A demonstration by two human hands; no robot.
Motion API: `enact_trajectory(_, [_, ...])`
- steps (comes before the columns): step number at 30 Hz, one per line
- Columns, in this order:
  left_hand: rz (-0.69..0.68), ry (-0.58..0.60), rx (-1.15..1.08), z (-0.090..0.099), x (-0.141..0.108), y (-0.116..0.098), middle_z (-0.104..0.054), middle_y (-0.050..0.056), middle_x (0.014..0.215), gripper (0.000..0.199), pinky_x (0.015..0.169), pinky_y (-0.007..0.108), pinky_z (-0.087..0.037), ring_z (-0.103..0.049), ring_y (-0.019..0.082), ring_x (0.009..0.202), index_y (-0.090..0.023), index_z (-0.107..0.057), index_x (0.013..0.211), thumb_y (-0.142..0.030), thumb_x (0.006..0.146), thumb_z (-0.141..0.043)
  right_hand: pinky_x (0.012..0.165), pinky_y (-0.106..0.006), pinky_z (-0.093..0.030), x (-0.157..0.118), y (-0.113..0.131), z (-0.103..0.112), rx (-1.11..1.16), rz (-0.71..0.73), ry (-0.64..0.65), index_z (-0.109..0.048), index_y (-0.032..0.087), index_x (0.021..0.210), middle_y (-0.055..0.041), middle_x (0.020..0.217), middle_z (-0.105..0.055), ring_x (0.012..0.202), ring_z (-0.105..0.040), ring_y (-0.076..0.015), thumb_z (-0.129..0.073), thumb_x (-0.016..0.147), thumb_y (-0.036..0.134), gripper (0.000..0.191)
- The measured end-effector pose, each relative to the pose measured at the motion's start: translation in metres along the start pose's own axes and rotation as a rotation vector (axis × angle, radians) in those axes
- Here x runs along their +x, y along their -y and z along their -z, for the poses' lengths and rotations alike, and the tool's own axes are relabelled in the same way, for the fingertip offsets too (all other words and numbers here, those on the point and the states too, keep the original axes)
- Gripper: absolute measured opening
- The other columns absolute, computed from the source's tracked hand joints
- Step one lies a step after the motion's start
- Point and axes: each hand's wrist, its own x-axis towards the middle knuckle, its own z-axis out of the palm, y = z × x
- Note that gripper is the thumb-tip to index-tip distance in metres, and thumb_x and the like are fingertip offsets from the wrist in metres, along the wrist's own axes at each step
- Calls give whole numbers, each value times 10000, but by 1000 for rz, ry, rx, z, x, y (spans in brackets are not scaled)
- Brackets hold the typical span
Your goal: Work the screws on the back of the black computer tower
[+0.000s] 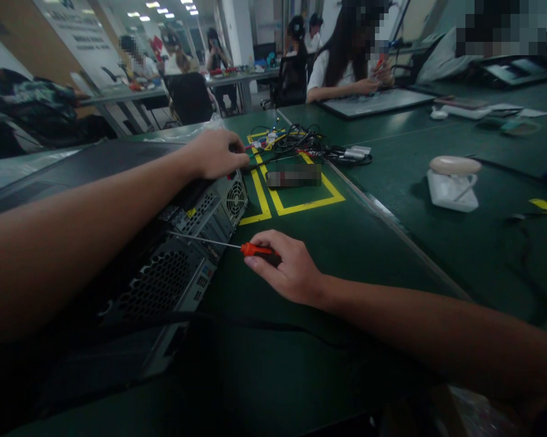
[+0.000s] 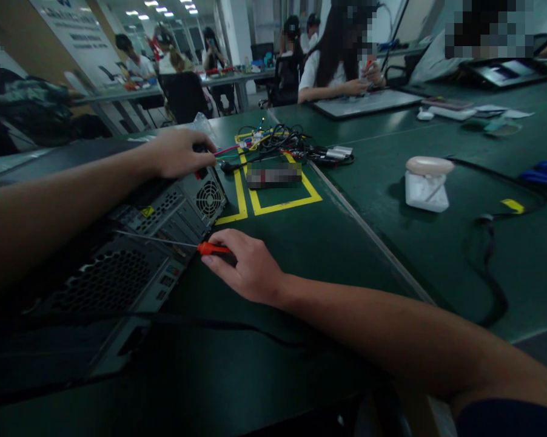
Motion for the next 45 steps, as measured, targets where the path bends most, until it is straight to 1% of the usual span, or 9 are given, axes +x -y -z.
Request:
enact_trajectory(5, [14, 2, 21, 1, -1, -2, -818, 137, 1109, 494, 958, 504, -551, -723, 382, 1082, -236, -828, 1164, -513, 795, -651, 813, -323, -541, 2, 2, 1, 5, 38, 25, -686, 157, 1099, -65, 985, -716, 872, -665, -181, -597, 1097, 313, 180])
enact_trajectory(9, [13, 13, 5, 0, 0, -2, -819, 132, 1031, 497, 947, 502, -552, -738, 367, 1020, -230, -829, 1164, -508, 797, -642, 805, -317, -546, 2, 3, 1, 25, 21, 29, -681, 171, 1109, -60, 981, -718, 867, -671, -177, -577, 1099, 310, 174])
enact_trajectory(14, [21, 8, -8, 0, 0, 0, -811, 135, 1081, 480, 961, 504, -544, -719, 383, 1089, -252, -829, 1145, -522, 780, -673, 790, -310, -558, 0, 3, -1, 64, -18, 0, -627, 202, 1154, -41, 1027, -723, 856, -683, -168, -718, 992, 301, 211])
enact_trajectory(17, [15, 10, 15, 1, 0, -1, -805, 145, 1114, 491, 971, 501, -539, -713, 388, 1110, -239, -828, 1148, -523, 788, -652, 795, -315, -560, -1, 2, -1, 48, -31, 4, -624, 212, 1105, -41, 1018, -721, 851, -678, -166, -698, 1004, 293, 149])
enact_trajectory(22, [49, 22, 21, 3, -1, -6, -806, 119, 1142, 506, 963, 468, -545, -698, 371, 1128, -261, -824, 1147, -552, 784, -625, 794, -316, -562, -2, 1, -2, 49, -48, 2, -640, 208, 1085, -46, 1003, -726, 832, -668, -168, -697, 1017, 326, 147])
enact_trajectory(30, [64, 13, -10, 6, -3, -9, -800, 113, 1193, 507, 984, 509, -535, -687, 376, 1136, -284, -824, 1148, -590, 814, -596, 768, -300, -544, -3, 1, -6, 54, -50, 4, -643, 202, 1088, -39, 995, -726, 793, -644, -156, -697, 1022, 319, 144])
enact_trajectory(37, [83, -3, -83, 5, -6, -11, -806, 106, 1122, 479, 1003, 493, -532, -668, 386, 1160, -267, -812, 1166, -544, 807, -659, 737, -287, -539, -6, 6, -7, 37, -94, 3, -642, 210, 1083, -33, 962, -722, 767, -646, -154, -710, 1010, 301, 135])
enact_trajectory(40, [94, 22, -84, 5, -7, -12, -798, 104, 1089, 471, 1004, 485, -531, -676, 385, 1143, -259, -805, 1171, -535, 815, -667, 721, -276, -540, -8, 7, -7, 16, -100, -34, -636, 218, 1062, -20, 919, -710, 764, -654, -156, -722, 996, 254, 114])
enact_trajectory(45, [104, 44, -96, 7, -7, -14, -787, 116, 1122, 468, 1010, 471, -522, -675, 391, 1157, -237, -793, 1182, -522, 833, -667, 675, -276, -535, -8, 5, -5, -6, -75, -14, -632, 225, 1098, -21, 939, -718, 721, -636, -149, -716, 1002, 246, 130])
